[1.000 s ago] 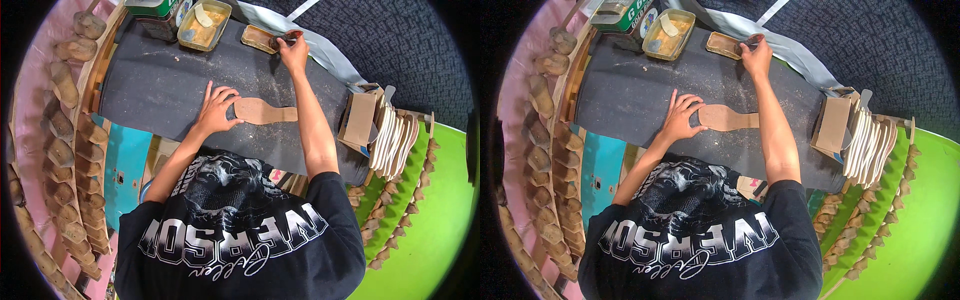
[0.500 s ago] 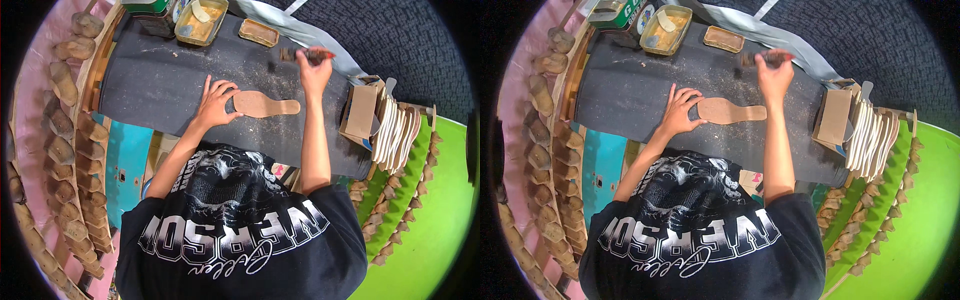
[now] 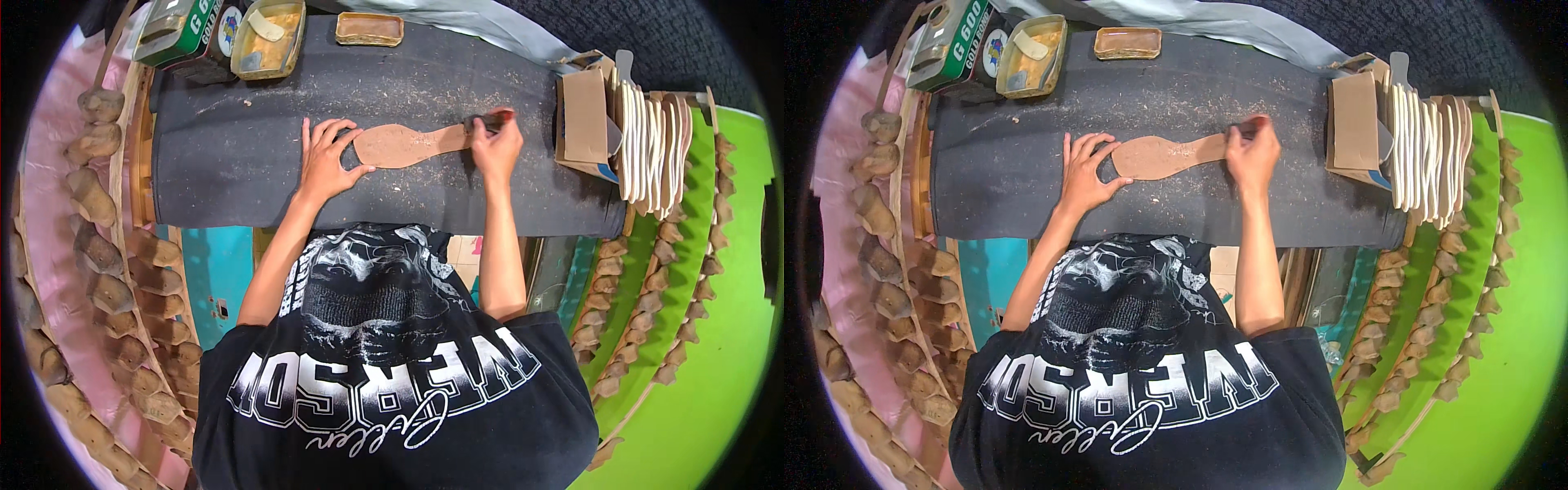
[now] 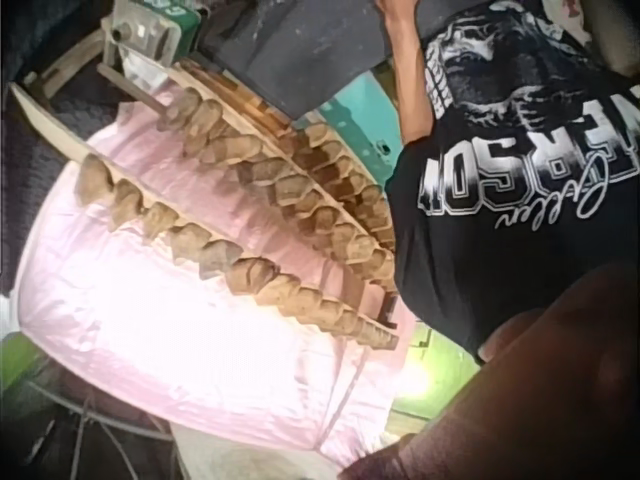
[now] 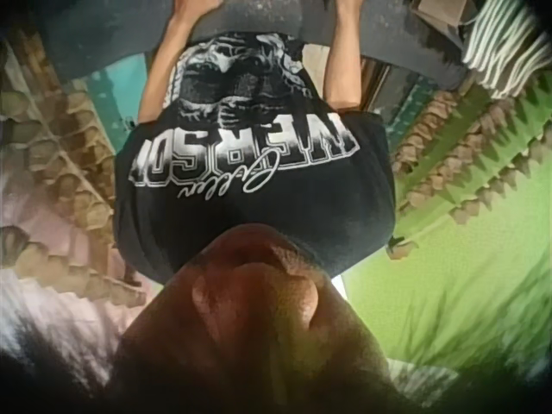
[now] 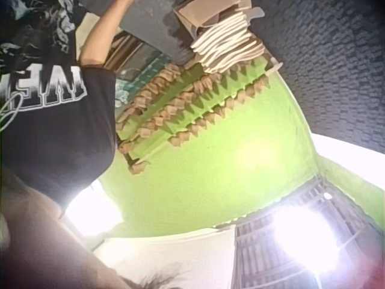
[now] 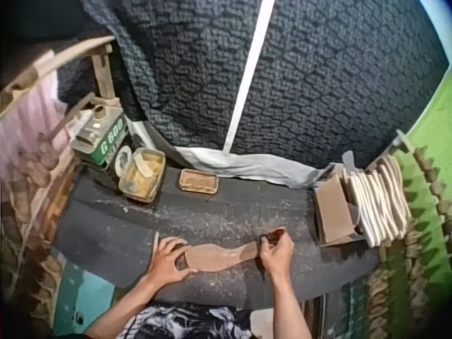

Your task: Apply adhesive to shoe insoles using a small brush.

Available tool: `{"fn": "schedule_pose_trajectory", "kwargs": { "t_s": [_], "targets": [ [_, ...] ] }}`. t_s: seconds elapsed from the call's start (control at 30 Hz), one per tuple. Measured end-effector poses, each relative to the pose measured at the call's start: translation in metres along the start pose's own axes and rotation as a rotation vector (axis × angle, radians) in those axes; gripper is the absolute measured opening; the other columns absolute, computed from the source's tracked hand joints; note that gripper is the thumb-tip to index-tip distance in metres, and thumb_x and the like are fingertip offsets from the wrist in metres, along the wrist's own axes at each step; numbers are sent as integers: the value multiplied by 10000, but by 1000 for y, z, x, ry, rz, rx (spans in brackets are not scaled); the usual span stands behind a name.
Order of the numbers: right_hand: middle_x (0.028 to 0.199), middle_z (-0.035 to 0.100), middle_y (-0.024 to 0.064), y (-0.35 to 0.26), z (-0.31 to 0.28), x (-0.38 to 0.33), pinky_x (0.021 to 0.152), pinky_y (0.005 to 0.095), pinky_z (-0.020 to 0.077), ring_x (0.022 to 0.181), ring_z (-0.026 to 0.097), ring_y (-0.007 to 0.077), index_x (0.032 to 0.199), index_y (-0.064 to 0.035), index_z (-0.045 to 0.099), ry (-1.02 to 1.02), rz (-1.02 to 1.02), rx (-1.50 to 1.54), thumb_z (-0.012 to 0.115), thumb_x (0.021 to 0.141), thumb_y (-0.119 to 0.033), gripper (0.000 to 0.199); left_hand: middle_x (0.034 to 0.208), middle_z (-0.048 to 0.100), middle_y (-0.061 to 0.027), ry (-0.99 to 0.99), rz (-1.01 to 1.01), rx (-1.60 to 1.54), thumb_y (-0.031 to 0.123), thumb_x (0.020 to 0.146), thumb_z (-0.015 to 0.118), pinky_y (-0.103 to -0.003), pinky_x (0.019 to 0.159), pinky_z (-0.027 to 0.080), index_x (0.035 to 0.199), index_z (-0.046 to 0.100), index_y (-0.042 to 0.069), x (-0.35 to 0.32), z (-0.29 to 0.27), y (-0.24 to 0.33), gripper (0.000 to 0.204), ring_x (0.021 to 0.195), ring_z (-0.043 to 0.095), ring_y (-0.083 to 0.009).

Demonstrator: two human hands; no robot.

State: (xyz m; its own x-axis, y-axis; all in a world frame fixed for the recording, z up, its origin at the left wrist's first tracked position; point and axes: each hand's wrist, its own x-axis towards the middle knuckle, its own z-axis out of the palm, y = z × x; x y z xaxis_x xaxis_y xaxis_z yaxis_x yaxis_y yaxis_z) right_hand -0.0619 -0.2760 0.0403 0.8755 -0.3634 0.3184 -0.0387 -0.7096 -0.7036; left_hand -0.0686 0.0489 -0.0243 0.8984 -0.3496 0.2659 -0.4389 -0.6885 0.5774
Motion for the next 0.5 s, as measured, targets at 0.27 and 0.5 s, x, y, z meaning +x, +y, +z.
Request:
{"fn": "schedule_pose_trajectory", "kwargs": {
  "t_s": [0.27,0.5],
  "targets": [
    [936,711,107,-60,39,-54,779,384,594,863,735,314,1053,-60,681,-291,-249,81,769,819,21,263,1395,643,-22,12,-2,9,511,683,944,-650,1310,150,1294,764,149,-2,1,0,733,1412,506,-293],
    [913,729,105,16,-10,-4,734,326,564,786,707,174,1106,-16,658,96,50,10,805,884,-1,266,1403,635,-17,-7,3,30,526,693,942,-649,1307,151,1304,751,158,-1,-1,3,738,1426,507,-294]
  ]
}}
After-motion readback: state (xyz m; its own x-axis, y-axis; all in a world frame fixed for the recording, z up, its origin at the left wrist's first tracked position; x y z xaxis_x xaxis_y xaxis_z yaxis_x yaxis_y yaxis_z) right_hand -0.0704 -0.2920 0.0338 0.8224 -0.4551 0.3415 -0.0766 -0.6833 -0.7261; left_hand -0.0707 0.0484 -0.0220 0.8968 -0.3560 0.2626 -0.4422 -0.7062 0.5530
